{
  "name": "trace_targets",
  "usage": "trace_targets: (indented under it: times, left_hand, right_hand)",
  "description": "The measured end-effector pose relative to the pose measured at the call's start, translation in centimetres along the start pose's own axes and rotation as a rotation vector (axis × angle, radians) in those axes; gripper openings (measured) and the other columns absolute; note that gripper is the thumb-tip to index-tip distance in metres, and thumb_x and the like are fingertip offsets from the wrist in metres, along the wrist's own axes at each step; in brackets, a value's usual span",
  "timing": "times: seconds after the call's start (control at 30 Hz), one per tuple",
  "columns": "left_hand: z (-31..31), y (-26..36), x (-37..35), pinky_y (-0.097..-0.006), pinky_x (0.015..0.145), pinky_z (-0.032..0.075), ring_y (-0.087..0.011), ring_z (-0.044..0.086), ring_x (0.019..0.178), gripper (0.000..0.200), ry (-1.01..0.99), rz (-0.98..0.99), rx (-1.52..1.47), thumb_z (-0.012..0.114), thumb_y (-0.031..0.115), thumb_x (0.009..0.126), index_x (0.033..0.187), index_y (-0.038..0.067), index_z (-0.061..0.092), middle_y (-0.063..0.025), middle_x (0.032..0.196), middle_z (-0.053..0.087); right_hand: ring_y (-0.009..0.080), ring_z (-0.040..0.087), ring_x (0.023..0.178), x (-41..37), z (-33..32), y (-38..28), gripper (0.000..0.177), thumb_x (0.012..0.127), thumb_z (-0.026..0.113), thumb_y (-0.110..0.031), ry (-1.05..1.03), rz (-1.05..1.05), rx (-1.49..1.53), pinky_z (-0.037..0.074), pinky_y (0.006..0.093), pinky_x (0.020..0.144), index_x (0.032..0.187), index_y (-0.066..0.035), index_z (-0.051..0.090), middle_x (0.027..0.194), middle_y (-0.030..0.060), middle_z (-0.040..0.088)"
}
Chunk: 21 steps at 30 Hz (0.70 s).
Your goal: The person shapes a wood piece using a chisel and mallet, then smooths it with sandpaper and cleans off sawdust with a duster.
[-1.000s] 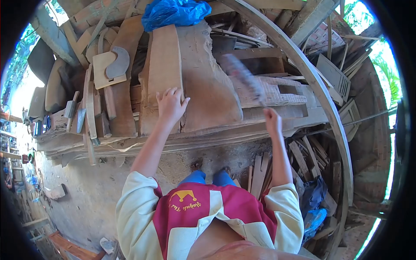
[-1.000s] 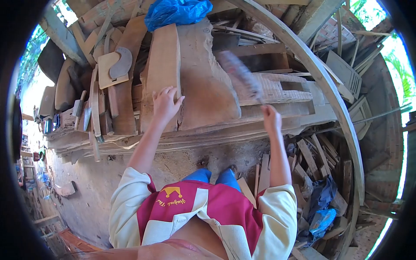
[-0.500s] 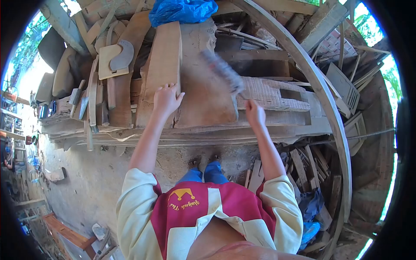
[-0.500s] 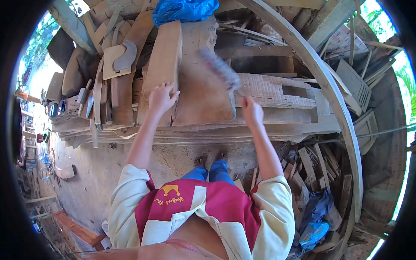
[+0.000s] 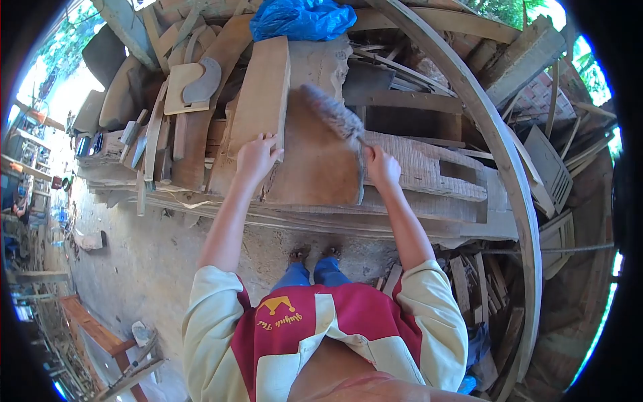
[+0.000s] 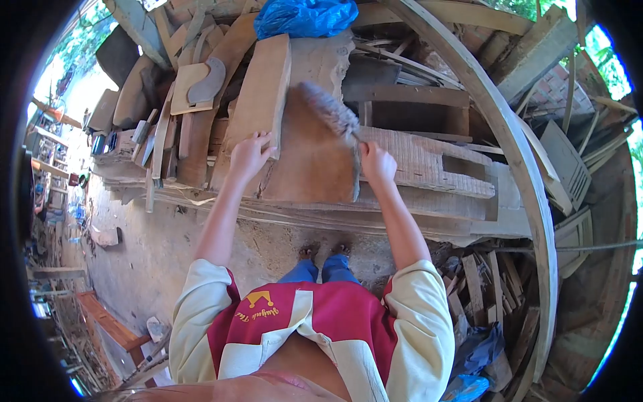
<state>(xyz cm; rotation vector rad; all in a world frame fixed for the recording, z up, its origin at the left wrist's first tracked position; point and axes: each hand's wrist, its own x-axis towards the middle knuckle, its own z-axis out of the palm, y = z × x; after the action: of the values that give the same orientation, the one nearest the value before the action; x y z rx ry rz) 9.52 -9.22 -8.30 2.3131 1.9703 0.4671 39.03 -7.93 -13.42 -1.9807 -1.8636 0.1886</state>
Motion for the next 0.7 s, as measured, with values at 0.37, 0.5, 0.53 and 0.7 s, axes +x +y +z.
trace_targets:
  times: [0.37, 0.5, 0.53, 0.7]
  left_hand:
    - [0.5, 0.1, -0.6, -0.0367, 0.079, 0.046, -0.0260, 0.055, 0.099, 0.034, 0.050, -0.092, -0.105, 0.059, 0.022, 0.075, 0.106, 0.009, 0.058, -0.0134, 0.108, 0.056]
    - [0.8, -0.5, -0.5, -0.0377, 0.081, 0.043, -0.0252, 0.056, 0.097, 0.034, 0.046, -0.078, -0.123, 0.059, 0.024, 0.076, 0.106, 0.008, 0.058, -0.0128, 0.105, 0.058]
    - [0.7, -0.5, -0.4, -0.0377, 0.081, 0.043, -0.0252, 0.056, 0.097, 0.034, 0.048, -0.076, -0.125, 0.059, 0.024, 0.076, 0.106, 0.008, 0.058, -0.0128, 0.105, 0.058]
    - [-2.2, 0.8, 1.0, -0.0372, 0.087, 0.035, -0.0244, 0.058, 0.090, 0.041, -0.078, -0.171, -0.028, 0.058, 0.034, 0.077, 0.105, 0.005, 0.059, -0.0150, 0.097, 0.061]
  right_hand:
    - [0.0383, 0.059, 0.066, 4.3, 0.9, -0.3, 0.033, 0.086, 0.040, -0.040, -0.073, 0.049, -0.046, 0.046, 0.0486, 0.058, 0.080, -0.009, 0.053, 0.070, 0.0193, 0.061]
    - [0.0388, 0.059, 0.068, 5.9, 0.7, -0.7, 0.034, 0.087, 0.039, -0.040, -0.002, 0.110, 0.015, 0.046, 0.0485, 0.059, 0.080, -0.009, 0.052, 0.071, 0.0184, 0.061]
    - [0.0388, 0.059, 0.068, 5.8, 0.7, -1.1, 0.034, 0.087, 0.039, -0.040, 0.001, 0.111, 0.013, 0.046, 0.0485, 0.059, 0.080, -0.009, 0.052, 0.071, 0.0184, 0.061]
    - [0.0398, 0.058, 0.071, 7.2, 1.1, -2.1, 0.035, 0.088, 0.038, -0.040, -0.057, 0.111, -0.023, 0.045, 0.0487, 0.061, 0.083, -0.009, 0.054, 0.074, 0.0195, 0.060]
